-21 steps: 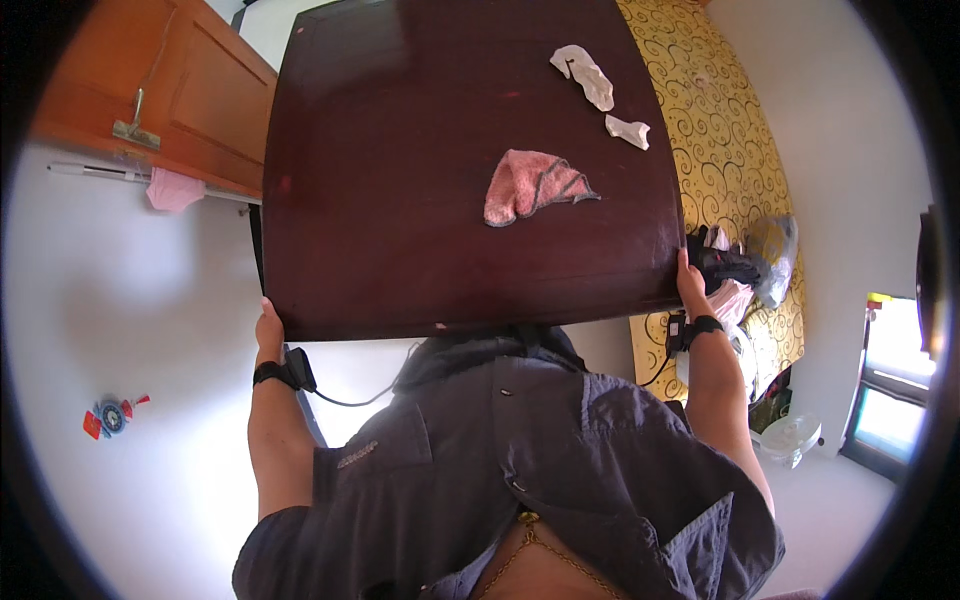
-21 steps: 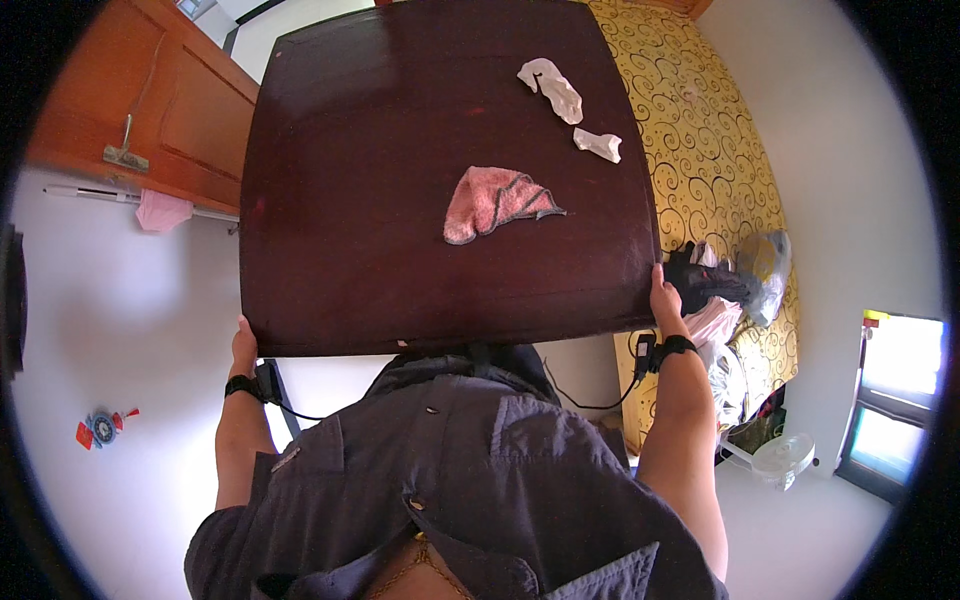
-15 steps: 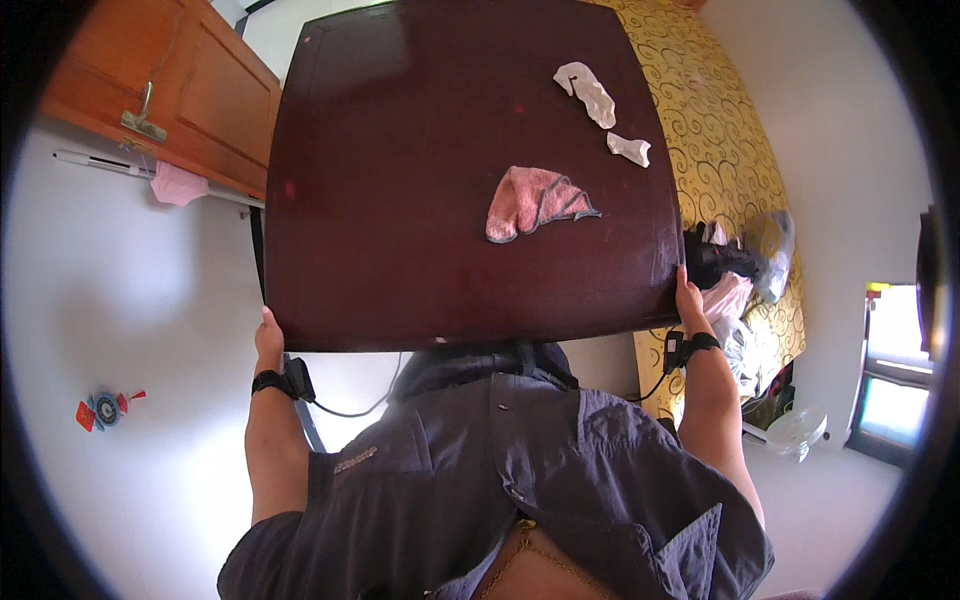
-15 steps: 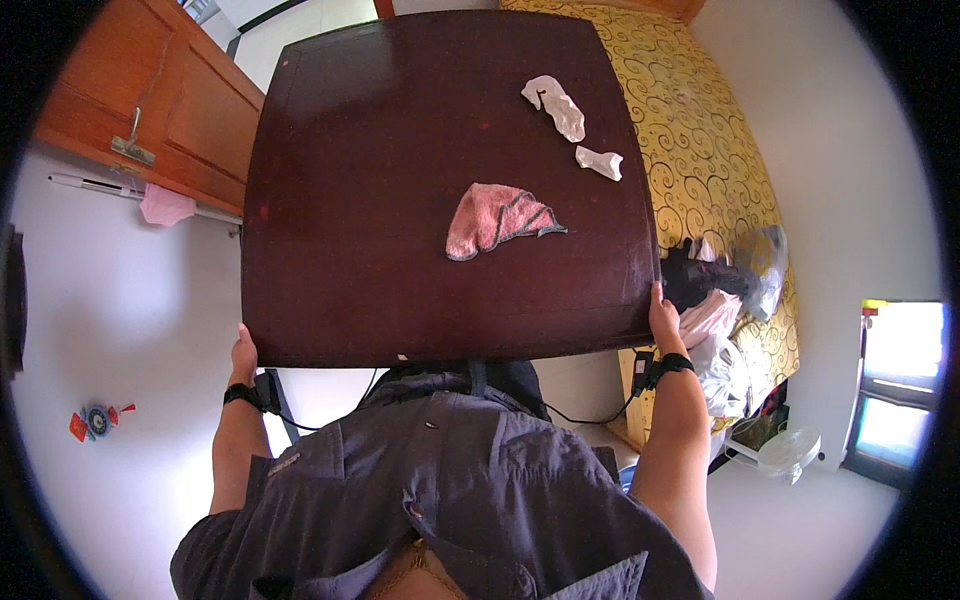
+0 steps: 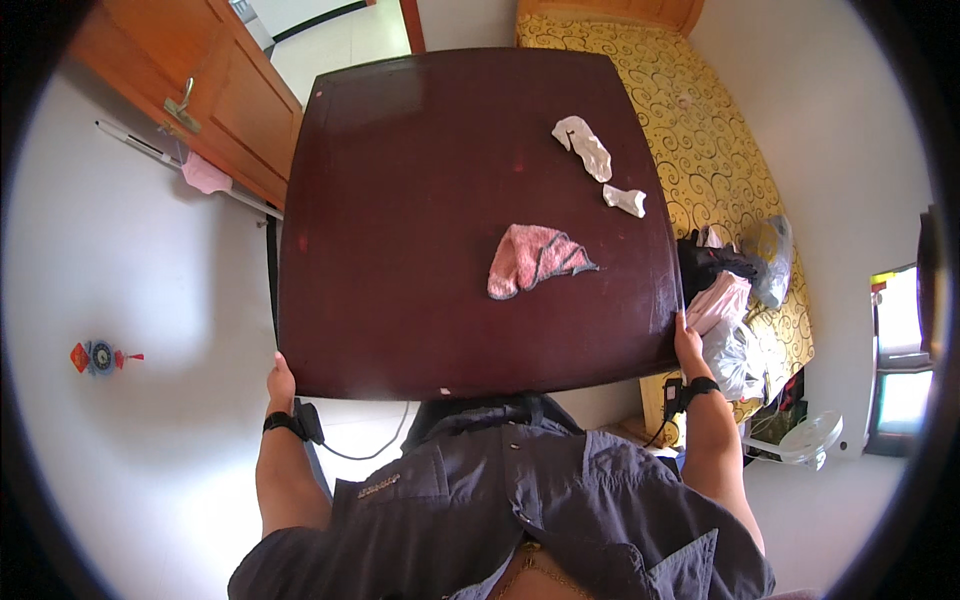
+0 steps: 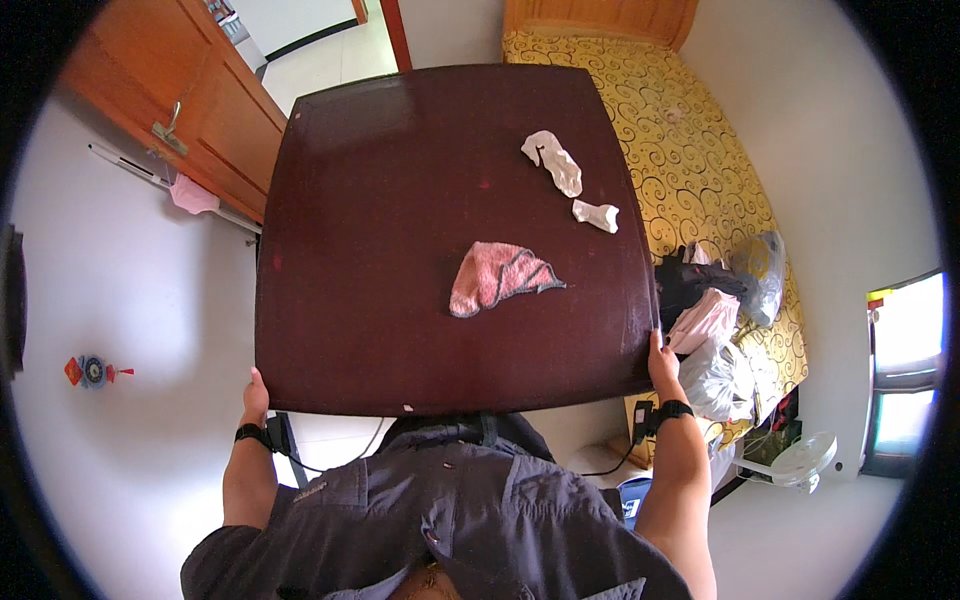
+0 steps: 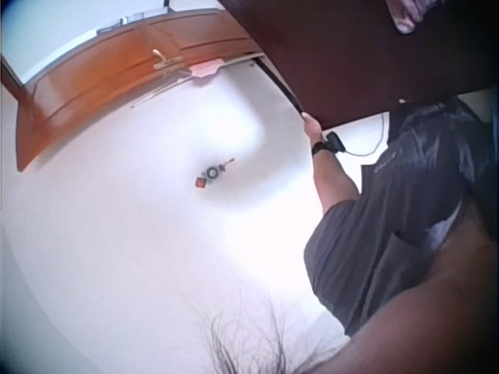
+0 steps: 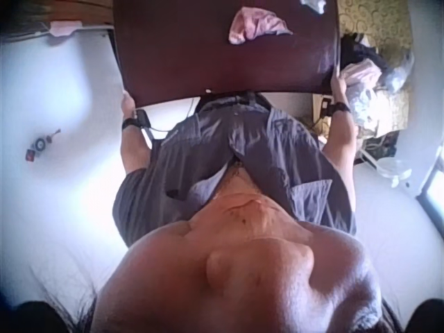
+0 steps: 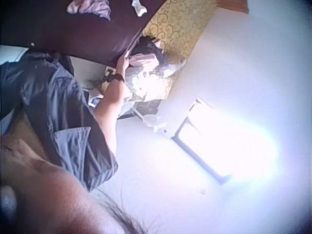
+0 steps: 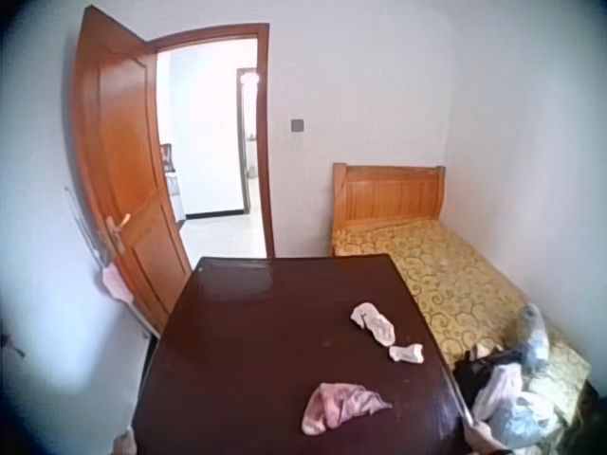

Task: The person retrieves a hammer from a kitchen cabinet and returns to a bedroom to tap a wooden table leg, then wipes the table surface with a cloth. The person also moves the table slightly and continues wiping.

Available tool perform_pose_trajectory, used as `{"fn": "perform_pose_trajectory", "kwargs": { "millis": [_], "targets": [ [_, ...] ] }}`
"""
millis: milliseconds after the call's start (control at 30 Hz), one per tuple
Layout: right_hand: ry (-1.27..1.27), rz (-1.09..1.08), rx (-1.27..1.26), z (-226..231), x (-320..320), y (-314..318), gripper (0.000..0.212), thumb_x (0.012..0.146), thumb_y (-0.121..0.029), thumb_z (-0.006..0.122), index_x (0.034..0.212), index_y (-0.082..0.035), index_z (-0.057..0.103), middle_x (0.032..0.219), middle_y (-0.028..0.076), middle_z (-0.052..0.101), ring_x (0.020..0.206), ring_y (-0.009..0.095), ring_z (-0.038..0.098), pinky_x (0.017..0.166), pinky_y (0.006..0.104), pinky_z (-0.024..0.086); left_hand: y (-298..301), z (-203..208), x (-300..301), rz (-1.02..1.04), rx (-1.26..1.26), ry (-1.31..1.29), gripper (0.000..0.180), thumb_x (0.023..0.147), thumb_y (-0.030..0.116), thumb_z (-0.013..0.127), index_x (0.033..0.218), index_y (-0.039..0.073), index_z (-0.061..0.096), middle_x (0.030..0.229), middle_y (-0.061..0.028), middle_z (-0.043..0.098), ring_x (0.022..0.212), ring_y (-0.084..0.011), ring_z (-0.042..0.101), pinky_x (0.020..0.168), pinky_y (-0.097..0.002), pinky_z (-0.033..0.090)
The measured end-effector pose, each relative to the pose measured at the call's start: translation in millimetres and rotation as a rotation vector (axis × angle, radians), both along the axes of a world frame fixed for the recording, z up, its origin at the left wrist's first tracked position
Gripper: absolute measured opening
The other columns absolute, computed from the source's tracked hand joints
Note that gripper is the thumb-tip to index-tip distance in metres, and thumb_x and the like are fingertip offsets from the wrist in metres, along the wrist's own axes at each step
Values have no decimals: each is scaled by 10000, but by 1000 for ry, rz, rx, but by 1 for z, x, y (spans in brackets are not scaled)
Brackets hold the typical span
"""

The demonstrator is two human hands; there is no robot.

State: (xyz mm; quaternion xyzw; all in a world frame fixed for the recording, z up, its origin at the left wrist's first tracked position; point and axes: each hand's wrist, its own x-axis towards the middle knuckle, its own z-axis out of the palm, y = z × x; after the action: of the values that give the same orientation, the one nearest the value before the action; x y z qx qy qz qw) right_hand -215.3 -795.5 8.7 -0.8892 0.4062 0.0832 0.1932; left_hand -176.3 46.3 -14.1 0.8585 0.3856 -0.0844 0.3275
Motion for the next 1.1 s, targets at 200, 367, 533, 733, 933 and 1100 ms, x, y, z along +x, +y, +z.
{"fn": "perform_pose_trajectory", "kwargs": {
  "millis": [200,367,533,733,933,1100],
  "targets": [
    [-28,-61,59,5,-86,28,892,853,-717,258,984,86,624,996,334,595,1048,460,532,919,464,395,11,3,-87,-13,91,11,827,929,619,196,1099,-84,597,1116,-285,589,1113,-422,517,948,-435,393],
    [-39,-97,48,-10,-172,26,828,862,-693,330,962,65,647,933,272,637,978,401,589,872,411,420,25,2,-156,-51,160,40,850,925,620,146,1054,-76,618,1051,-287,608,1075,-438,524,935,-467,395],
    [-150,-135,193,-11,-244,34,854,868,-691,311,1052,90,603,1032,313,600,1008,423,572,902,420,416,21,21,-211,-75,205,19,845,928,609,122,1051,-63,619,1052,-279,610,1071,-435,526,931,-469,398],
    [-138,160,103,-32,-357,16,719,921,-600,321,1256,13,493,1028,292,595,915,437,584,835,433,447,16,24,-333,-91,252,1,840,931,604,125,1015,-73,617,1018,-297,606,1047,-449,529,911,-481,406],
    [11,284,-88,-67,-424,-20,476,973,-421,342,1358,-148,407,869,222,617,829,384,611,743,443,477,8,22,-383,-93,171,-11,829,934,604,154,1037,-80,609,1031,-300,603,1062,-452,522,907,-475,409],
    [-177,54,87,-23,-440,16,790,885,-673,292,1014,26,638,962,262,632,936,407,593,855,423,438,7,22,-419,-19,159,-49,831,917,635,190,1079,-70,599,1084,-282,598,1107,-431,512,937,-459,404]
  ]
}}
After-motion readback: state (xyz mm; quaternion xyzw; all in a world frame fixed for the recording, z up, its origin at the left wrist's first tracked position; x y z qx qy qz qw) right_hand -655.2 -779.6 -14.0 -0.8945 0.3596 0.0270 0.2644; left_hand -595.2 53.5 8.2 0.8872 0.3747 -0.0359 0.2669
